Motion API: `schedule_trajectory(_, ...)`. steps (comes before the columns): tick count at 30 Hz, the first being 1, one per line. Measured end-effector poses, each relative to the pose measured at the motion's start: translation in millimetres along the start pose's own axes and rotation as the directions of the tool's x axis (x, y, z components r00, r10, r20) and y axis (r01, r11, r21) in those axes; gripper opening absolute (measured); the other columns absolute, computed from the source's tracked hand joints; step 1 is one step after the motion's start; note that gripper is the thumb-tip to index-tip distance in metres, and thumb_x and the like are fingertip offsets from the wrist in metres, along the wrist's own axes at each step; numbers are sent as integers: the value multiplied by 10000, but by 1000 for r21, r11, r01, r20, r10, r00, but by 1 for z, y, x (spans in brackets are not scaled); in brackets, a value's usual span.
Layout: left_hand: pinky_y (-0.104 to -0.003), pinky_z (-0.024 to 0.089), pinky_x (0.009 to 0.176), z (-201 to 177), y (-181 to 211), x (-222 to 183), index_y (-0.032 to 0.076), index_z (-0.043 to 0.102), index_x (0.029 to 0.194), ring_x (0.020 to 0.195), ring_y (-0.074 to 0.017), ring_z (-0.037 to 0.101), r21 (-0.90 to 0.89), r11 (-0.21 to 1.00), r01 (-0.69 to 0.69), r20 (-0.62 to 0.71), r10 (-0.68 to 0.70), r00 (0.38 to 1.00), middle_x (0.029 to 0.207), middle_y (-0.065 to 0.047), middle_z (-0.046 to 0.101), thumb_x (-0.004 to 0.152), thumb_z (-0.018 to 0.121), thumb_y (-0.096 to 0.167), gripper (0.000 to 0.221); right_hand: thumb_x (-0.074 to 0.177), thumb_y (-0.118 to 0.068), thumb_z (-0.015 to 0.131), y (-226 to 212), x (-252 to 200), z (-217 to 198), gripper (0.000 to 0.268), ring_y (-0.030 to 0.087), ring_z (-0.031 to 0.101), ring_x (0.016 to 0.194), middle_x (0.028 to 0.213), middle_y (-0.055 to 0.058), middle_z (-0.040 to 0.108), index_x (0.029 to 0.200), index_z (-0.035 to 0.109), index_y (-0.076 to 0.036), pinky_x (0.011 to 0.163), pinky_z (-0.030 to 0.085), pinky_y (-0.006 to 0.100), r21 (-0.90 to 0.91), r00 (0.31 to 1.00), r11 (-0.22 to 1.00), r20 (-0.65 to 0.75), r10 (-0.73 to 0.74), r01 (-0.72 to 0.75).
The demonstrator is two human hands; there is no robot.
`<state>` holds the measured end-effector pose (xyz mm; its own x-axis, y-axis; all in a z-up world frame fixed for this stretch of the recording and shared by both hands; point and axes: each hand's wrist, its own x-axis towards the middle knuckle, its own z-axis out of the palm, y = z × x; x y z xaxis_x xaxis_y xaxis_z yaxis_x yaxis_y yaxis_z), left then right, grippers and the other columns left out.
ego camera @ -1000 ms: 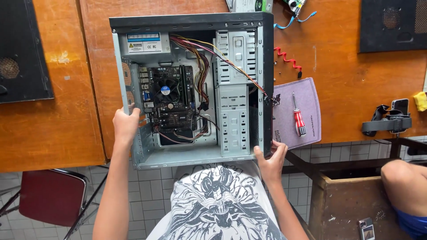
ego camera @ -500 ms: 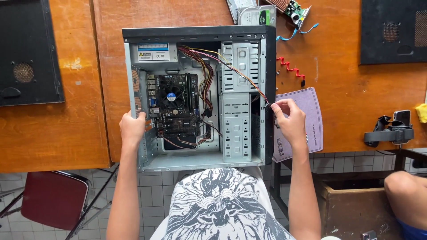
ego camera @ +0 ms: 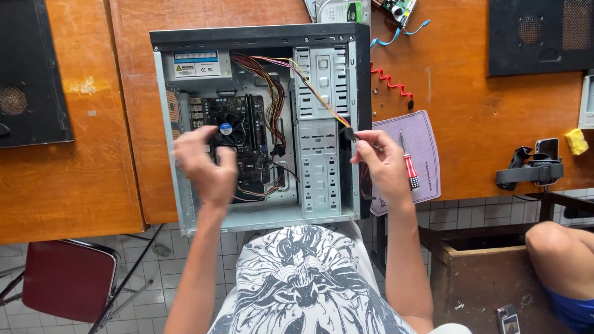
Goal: Securing a power supply unit into a computer case using a screwdriver and managing the internal power cables.
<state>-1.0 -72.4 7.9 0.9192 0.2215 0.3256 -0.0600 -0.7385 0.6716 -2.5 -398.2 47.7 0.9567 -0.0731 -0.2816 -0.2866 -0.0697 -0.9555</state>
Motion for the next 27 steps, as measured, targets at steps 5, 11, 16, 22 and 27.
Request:
schedule_trajectory(5,-432,555,926,26,91,-9,130,561,1432,1066,-289,651,-482,871,92,351,96,931,1333,-114,532,871,643,-63,599,1004,-40,586,13,-5,39,231,210,708,631,848,133,624,1206,650,54,626,643,334,243,991,965,113,69,-95)
schedule_trajectory(11,-338,581,881,46,85,-3,177,718,1215,966,-202,678,-466,884,-20,440,252,862,1014,5,675,934,720,41,313,1037,-138,534,30,-10,58,294,279,729,565,805,237,657,1244,568,67,546,646,350,501,963,841,256,84,-207)
schedule_trajectory(16,-274,584,793,28,80,6,182,738,1136,818,-142,680,-481,861,163,509,123,852,887,12,709,953,738,163,184,1038,-250,459,8,-20,55,422,244,764,711,873,220,697,1345,512,34,689,636,324,521,943,821,326,61,-233)
schedule_trajectory(22,-254,563,695,17,74,6,152,757,1123,705,-101,637,-508,760,405,542,-84,836,776,-45,721,943,771,156,181,853,-212,746,8,-26,49,584,232,689,851,934,211,705,1351,523,-3,811,562,342,300,915,951,399,-57,-72)
schedule_trajectory(27,-249,539,655,17,67,2,143,757,1089,661,-96,624,-496,726,475,548,-163,821,763,-70,750,930,785,179,166,1013,-150,608,3,-29,52,304,187,701,794,875,175,732,1271,608,10,765,584,313,270,947,958,323,1,-93)
